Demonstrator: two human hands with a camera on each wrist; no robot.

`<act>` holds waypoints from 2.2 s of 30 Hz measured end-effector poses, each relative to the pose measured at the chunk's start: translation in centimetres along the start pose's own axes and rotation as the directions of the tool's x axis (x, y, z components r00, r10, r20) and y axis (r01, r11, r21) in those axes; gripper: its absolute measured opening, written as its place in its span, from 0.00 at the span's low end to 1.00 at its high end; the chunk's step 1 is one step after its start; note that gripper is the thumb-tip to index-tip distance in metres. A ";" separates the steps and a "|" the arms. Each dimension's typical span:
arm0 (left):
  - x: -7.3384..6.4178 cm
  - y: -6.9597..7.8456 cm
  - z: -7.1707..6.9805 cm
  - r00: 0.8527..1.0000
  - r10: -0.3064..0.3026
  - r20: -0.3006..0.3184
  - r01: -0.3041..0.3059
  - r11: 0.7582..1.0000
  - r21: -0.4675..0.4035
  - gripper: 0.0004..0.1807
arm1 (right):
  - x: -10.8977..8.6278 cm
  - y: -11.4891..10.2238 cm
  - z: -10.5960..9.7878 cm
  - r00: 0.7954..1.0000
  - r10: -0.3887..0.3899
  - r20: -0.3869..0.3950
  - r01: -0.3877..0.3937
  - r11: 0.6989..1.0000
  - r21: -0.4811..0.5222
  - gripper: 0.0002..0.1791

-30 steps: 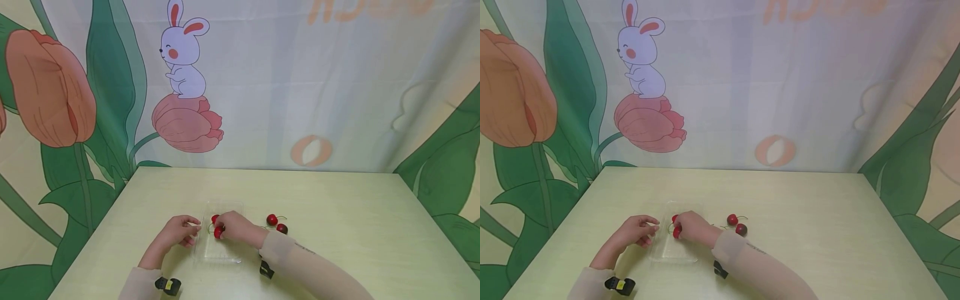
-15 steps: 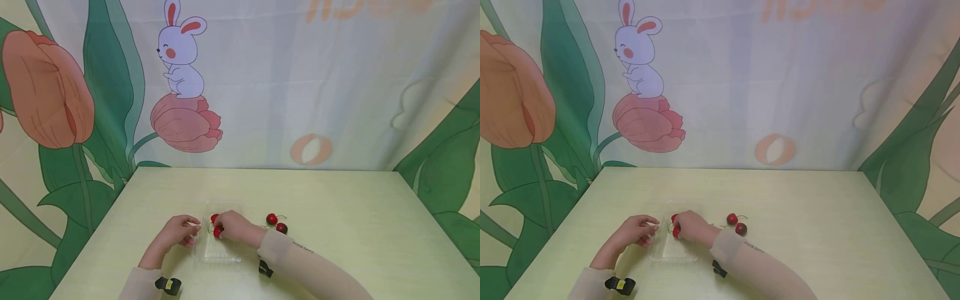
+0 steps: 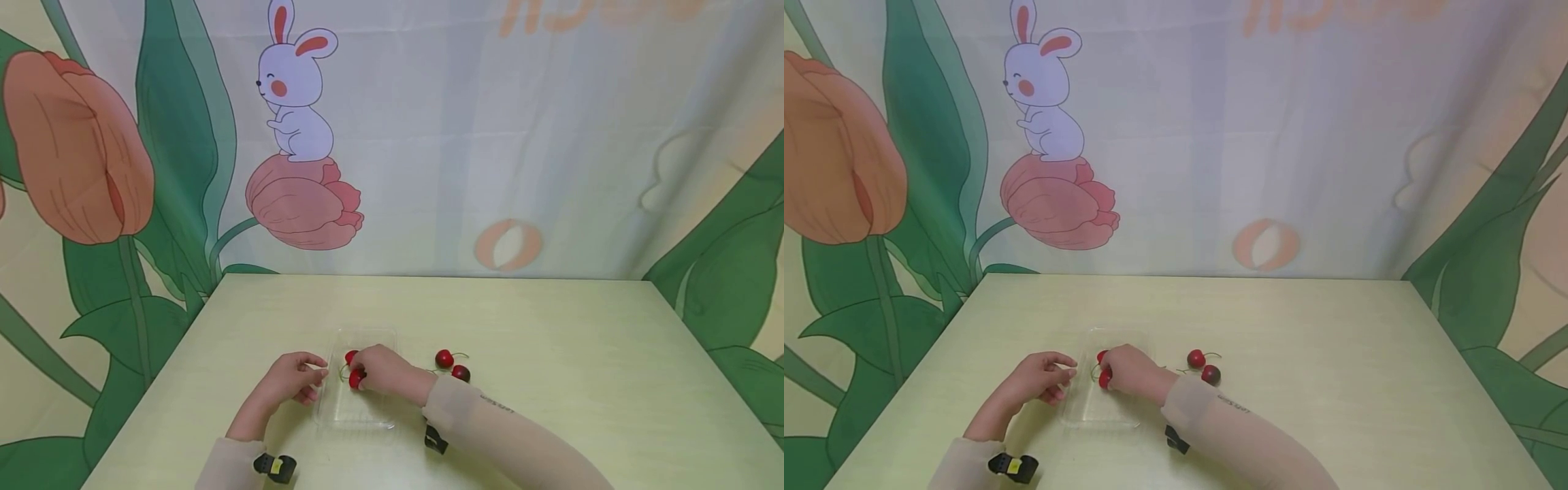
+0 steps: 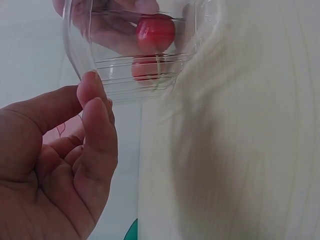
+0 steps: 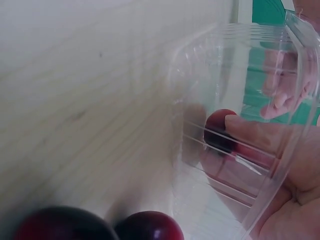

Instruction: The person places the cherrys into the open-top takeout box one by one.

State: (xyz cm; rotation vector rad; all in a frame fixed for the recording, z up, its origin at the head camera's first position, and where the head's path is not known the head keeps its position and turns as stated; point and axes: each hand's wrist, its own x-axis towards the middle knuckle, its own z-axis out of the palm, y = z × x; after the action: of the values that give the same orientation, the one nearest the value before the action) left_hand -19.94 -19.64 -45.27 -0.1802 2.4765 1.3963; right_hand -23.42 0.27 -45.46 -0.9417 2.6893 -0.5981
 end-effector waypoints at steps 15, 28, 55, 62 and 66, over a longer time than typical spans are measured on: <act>0.1 -0.1 0.0 1.000 -0.010 0.000 0.010 1.000 0.002 0.15 | -0.4 0.0 -0.8 1.000 0.009 -0.004 -0.009 1.000 0.024 0.10; -0.1 0.1 0.1 1.000 -0.027 -0.010 0.028 0.999 0.028 0.15 | -1.7 0.5 -3.2 1.000 -0.007 0.020 0.004 0.986 0.167 0.17; 0.0 -0.1 0.1 1.000 -0.016 -0.022 0.017 1.000 0.024 0.16 | -8.3 4.0 -6.2 0.991 -0.003 -0.136 0.039 0.964 0.262 0.12; 0.1 -0.3 0.1 0.999 -0.014 -0.030 0.015 1.000 0.020 0.15 | -9.9 5.2 -6.5 0.985 0.036 -0.166 0.011 0.962 0.274 0.12; -0.1 -0.2 0.2 1.000 -0.014 -0.028 0.014 1.000 0.024 0.15 | -10.9 5.8 -6.4 0.983 0.056 -0.176 -0.002 0.955 0.297 0.12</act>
State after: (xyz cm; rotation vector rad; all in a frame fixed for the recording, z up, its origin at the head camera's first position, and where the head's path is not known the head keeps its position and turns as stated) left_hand -19.75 -19.61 -45.49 -0.2127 2.5080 1.3669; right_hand -20.41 13.24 -41.48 -0.7986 2.6562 -1.0932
